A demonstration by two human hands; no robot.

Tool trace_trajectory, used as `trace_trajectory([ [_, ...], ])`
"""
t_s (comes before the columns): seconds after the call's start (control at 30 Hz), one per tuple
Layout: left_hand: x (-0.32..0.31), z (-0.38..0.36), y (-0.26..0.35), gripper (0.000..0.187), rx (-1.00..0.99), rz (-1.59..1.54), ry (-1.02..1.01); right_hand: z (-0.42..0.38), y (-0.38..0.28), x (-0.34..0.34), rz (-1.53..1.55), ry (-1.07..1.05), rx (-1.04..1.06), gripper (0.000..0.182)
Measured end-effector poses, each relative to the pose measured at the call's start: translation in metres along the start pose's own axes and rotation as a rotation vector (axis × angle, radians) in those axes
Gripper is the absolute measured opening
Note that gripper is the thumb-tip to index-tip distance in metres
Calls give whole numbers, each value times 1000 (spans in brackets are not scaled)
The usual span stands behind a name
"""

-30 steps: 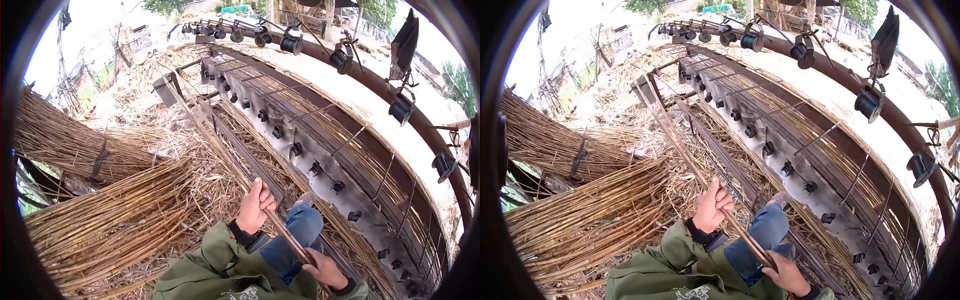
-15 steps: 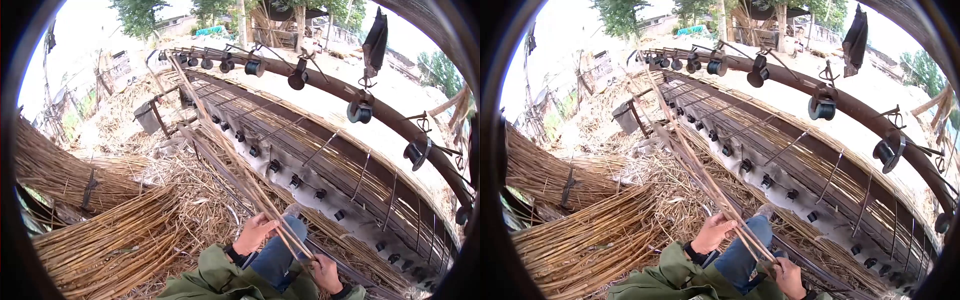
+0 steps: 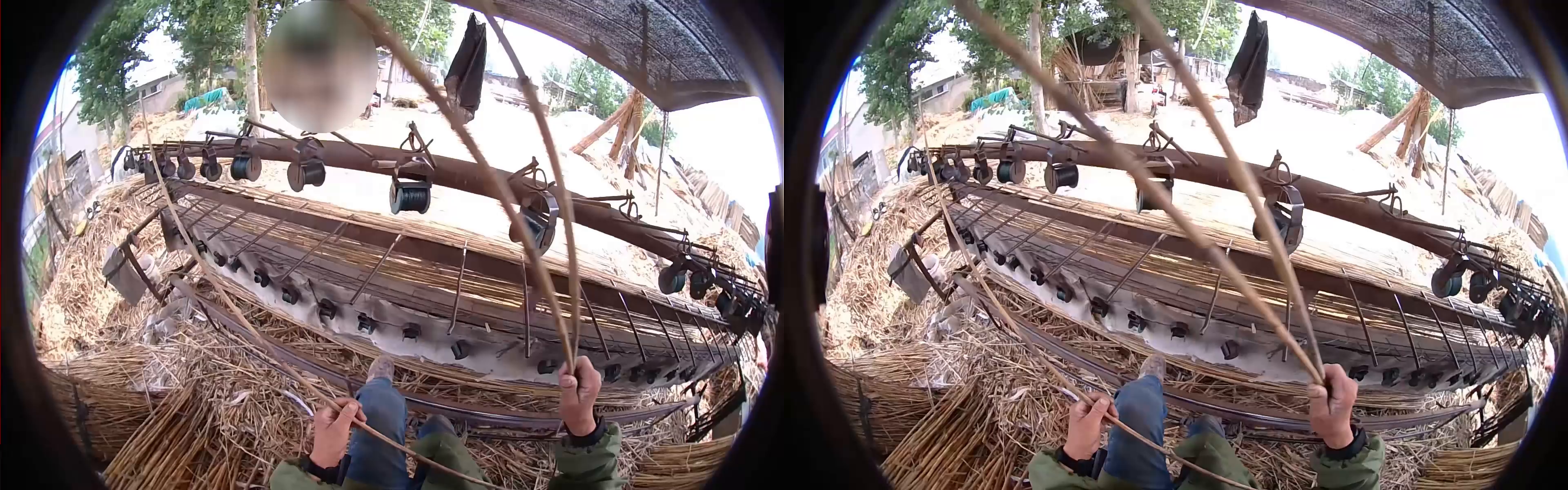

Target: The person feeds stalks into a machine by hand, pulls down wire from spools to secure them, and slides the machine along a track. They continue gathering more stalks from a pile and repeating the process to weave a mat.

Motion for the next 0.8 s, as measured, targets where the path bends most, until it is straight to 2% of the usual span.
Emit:
trace_trajectory([
  [0.07, -4, -3, 4, 16, -45, 7, -52, 5, 10, 45, 310, 195, -7, 39],
  [0.1, -6, -4, 2, 15, -29, -41, -94, 4, 7, 67, 340, 337, 59, 39],
  [0.13, -9, -5, 0, 15, -12, -85, -141, 4, 4, 91, 402, 385, 115, 38],
  [0.2, -16, -5, -2, 15, -4, -126, -219, -2, 4, 142, 513, 523, 148, 34],
  [0.27, -25, -8, -5, 15, -12, -117, -276, -10, -7, 198, 682, 797, 142, 31],
  [0.33, -30, -11, -8, 16, 12, -6, -312, -12, 0, 237, 759, 790, 132, 30],
  [0.4, -36, -14, -5, 18, 10, 71, -381, -18, 4, 281, 742, 902, 87, 31],
  [0.43, -39, -16, -3, 18, 22, 57, -409, -21, 7, 303, 731, 958, 67, 32],
  [0.53, -48, -22, -5, 20, 75, 14, -483, -28, 21, 370, 829, 952, 113, 34],
  [0.63, -63, -24, -4, 21, 47, 80, -616, -40, 13, 354, 902, 1051, 79, 35],
  [0.7, -77, -24, 3, 22, 14, 68, -655, -57, 32, 340, 1067, 918, 86, 36],
  [0.8, -103, -25, 9, 24, 36, 29, -718, -73, 17, 225, 1165, 867, 123, 37],
])
Point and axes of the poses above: each hand's wrist, its own z-axis towards the middle knuckle, its own x-axis out of the back of the hand, y = z × x, the point moved 8 cm from there along z, towards the middle knuckle, and after that the axes turned 10 degrees about z, right-handed, at the moved point
